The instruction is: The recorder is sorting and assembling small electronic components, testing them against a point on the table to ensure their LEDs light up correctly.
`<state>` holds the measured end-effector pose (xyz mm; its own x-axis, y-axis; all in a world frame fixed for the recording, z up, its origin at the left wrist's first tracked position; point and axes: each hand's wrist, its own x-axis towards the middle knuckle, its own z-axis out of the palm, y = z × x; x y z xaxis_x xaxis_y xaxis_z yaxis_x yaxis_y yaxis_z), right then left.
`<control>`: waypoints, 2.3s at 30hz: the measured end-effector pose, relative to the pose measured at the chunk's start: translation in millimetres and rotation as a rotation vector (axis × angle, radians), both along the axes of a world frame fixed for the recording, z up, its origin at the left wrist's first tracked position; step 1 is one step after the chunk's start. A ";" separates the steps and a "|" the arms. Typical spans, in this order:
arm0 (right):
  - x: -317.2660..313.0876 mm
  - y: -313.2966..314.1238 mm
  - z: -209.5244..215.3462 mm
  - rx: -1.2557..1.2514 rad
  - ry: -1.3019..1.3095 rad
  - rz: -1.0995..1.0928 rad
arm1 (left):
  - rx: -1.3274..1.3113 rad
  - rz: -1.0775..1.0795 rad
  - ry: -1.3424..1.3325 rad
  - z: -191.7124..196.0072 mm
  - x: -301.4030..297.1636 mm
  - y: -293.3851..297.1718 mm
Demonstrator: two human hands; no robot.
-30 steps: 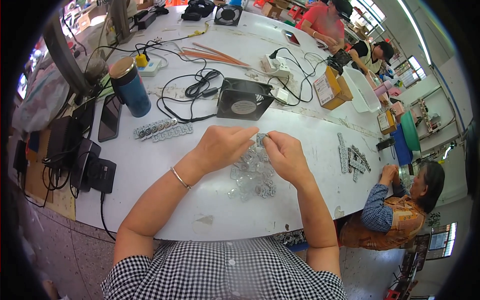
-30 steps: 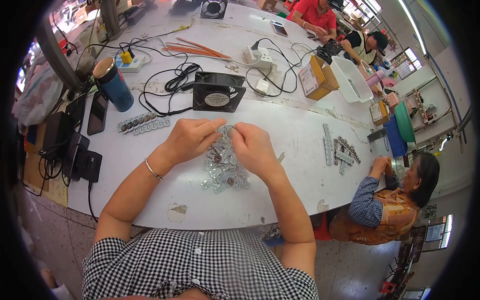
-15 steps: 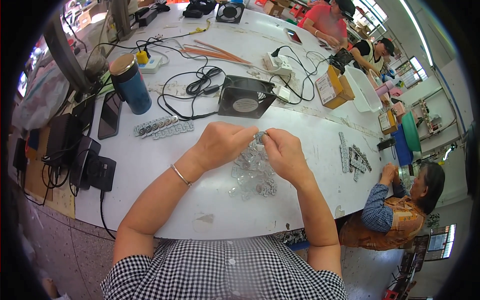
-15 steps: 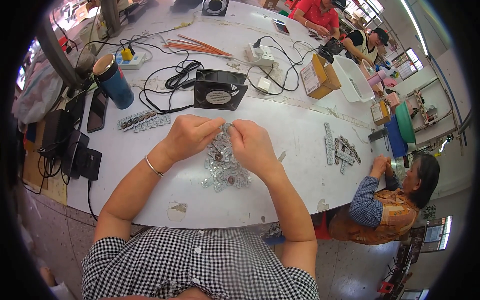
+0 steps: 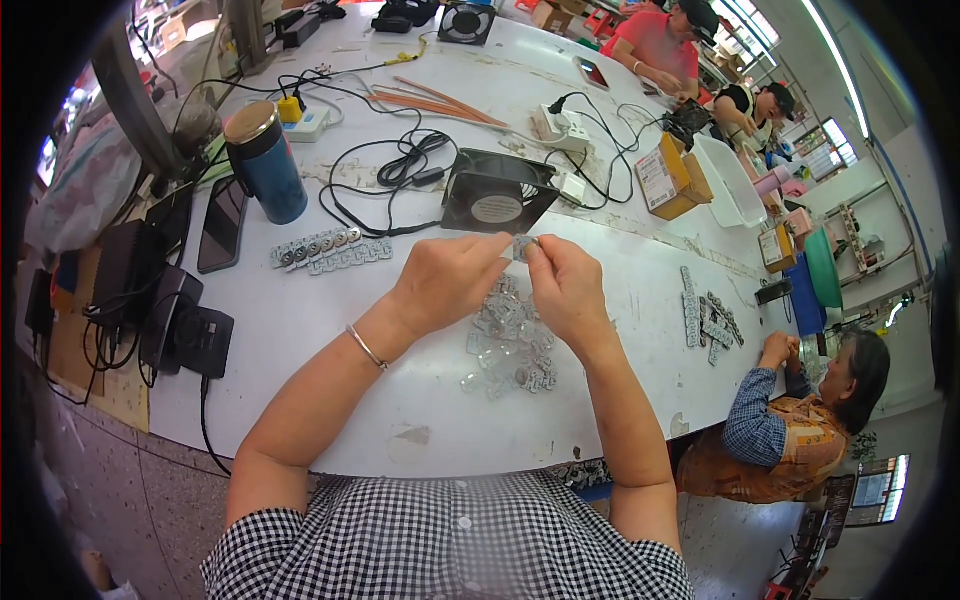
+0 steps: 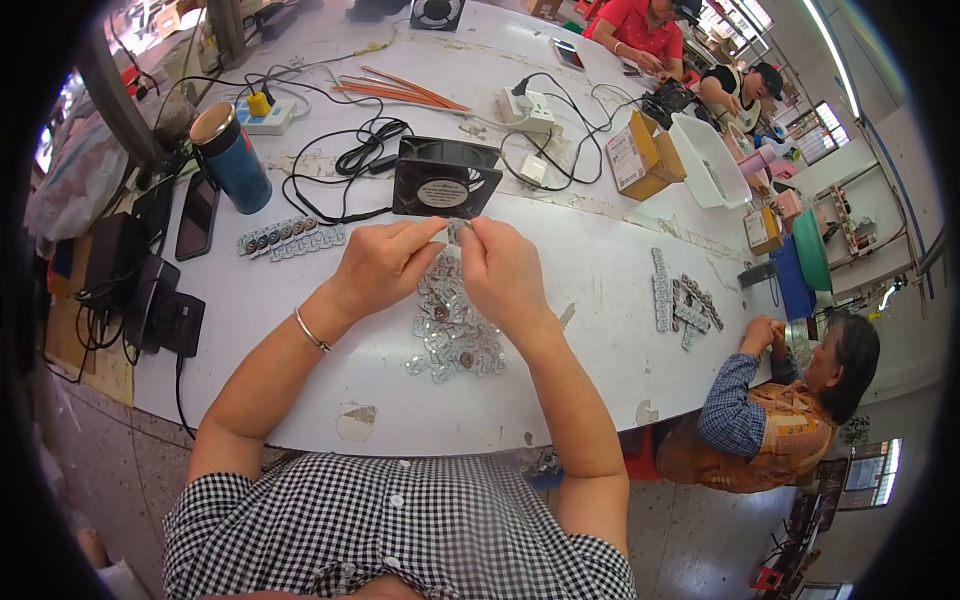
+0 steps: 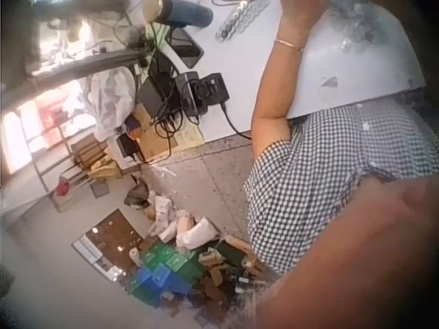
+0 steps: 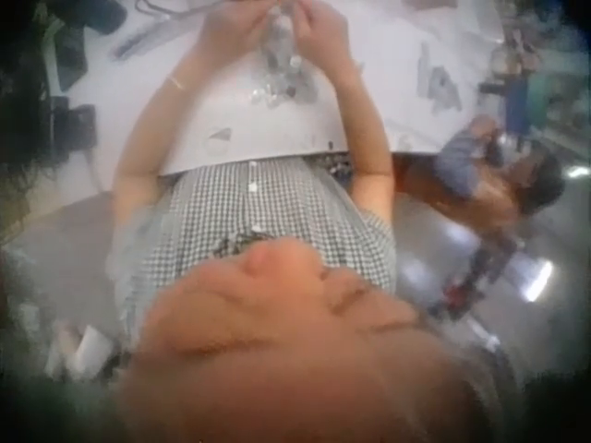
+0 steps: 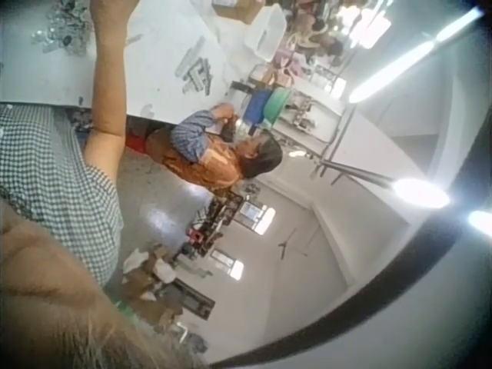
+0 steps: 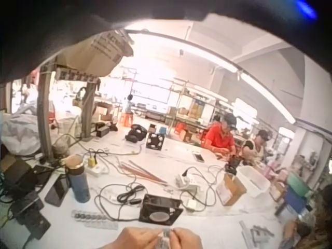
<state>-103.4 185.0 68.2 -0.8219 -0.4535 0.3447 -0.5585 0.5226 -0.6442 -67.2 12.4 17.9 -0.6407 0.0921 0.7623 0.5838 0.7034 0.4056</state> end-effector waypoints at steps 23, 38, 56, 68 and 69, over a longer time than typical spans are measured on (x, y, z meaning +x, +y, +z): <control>30.0 41.8 -25.9 0.038 -0.048 -0.031 | -0.032 -0.253 -0.320 -1.8 12.1 14.2; 32.9 25.1 -17.2 -0.094 -0.252 0.062 | 0.114 -0.407 -0.404 15.2 12.7 11.2; 26.1 25.3 -16.9 -0.006 -0.278 0.103 | 0.115 -0.451 -0.404 15.5 12.7 14.6; 20.6 40.9 4.1 -0.236 -0.667 0.267 | 0.360 -0.691 -0.983 24.9 5.8 -13.0; 20.8 40.8 4.7 -0.237 -0.667 0.265 | 0.397 -0.755 -0.995 25.1 5.7 -14.1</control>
<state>-82.6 225.8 72.9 -0.7643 -0.6405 -0.0749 -0.0983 0.2305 -0.9681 -61.4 -1.7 43.0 -0.8308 0.5539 0.0539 0.1110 0.0701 0.9913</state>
